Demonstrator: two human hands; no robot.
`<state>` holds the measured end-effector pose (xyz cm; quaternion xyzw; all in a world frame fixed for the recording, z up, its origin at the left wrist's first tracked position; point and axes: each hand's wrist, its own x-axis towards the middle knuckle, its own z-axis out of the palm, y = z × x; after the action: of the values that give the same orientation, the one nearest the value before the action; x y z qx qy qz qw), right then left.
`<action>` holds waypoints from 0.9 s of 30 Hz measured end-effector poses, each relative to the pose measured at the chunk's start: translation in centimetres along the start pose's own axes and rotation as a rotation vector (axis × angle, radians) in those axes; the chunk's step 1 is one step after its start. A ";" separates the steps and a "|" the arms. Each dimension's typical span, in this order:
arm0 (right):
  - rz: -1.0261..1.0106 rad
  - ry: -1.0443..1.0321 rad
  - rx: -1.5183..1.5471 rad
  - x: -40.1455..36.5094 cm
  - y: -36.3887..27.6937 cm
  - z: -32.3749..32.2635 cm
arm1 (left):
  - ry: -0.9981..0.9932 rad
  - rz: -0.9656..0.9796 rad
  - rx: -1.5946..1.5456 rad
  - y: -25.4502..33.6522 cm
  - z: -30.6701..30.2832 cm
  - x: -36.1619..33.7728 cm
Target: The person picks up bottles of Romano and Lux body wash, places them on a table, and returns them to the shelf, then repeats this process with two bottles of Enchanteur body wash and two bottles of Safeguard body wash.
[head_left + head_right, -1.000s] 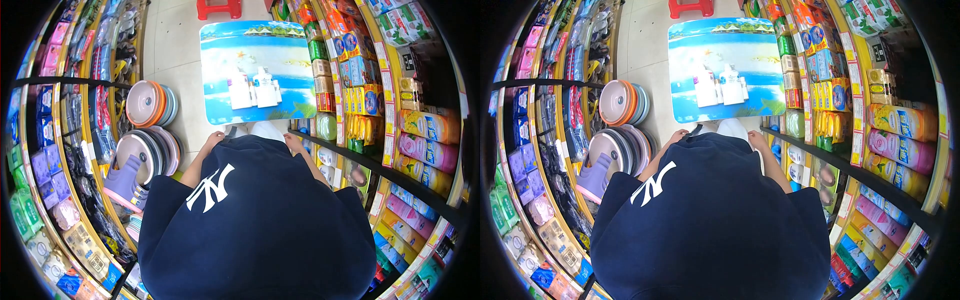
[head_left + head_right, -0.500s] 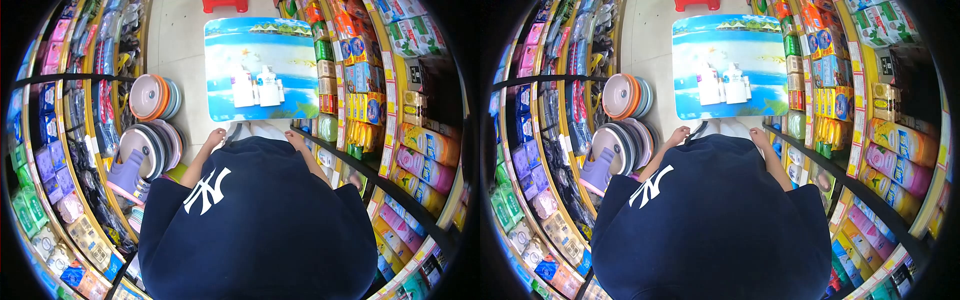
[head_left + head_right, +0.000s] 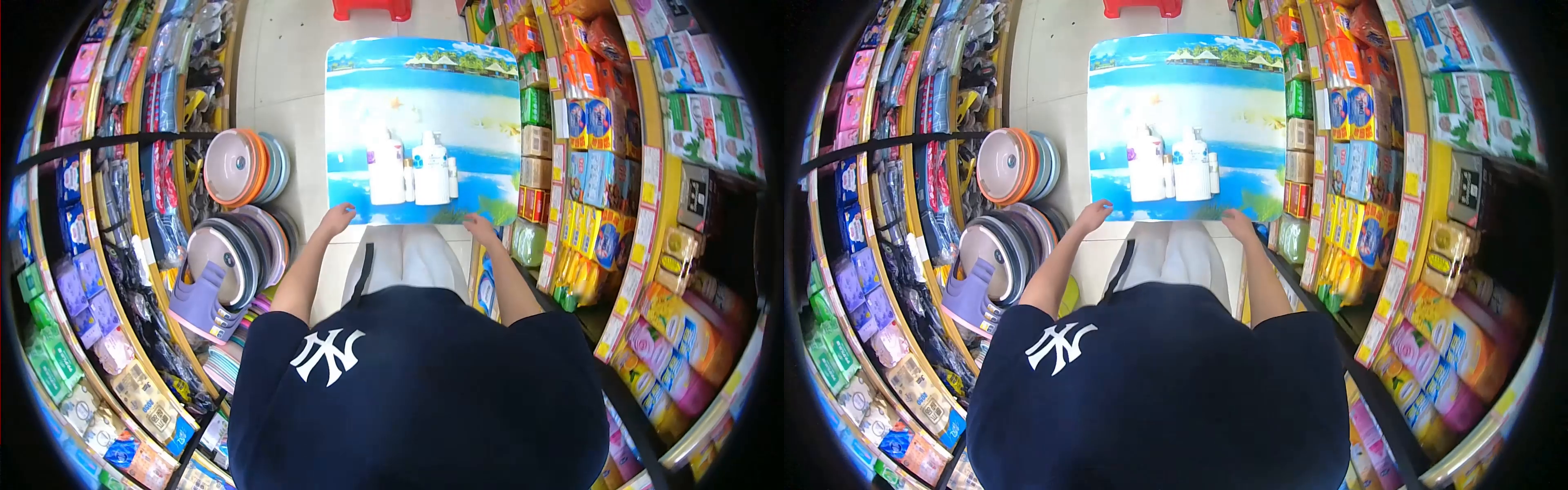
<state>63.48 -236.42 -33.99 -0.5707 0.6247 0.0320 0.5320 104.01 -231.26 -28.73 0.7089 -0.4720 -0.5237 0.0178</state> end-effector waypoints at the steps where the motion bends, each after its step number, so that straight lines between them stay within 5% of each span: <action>1: 0.079 -0.050 0.068 1.2 -0.9 -0.9 | 0.012 -0.002 -0.026 0.7 -0.6 1.3; 11: 0.103 -0.040 0.086 11.1 -4.1 -1.1 | 0.132 -0.023 0.022 1.1 3.3 11.1; 14: 0.110 -0.092 0.323 12.5 -3.8 -0.3 | 0.081 -0.096 -0.453 1.8 4.2 12.9; 21: 0.175 -0.002 0.469 12.5 -4.7 0.4 | 0.096 -0.122 -0.610 2.4 3.8 14.1; 27: 0.236 -0.192 0.445 12.3 -6.0 -0.4 | 0.173 -0.224 -0.707 3.2 3.4 14.3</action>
<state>70.37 -247.13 -39.04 -0.3573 0.6252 0.0095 0.6938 99.36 -241.29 -38.99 0.7477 -0.1786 -0.5912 0.2439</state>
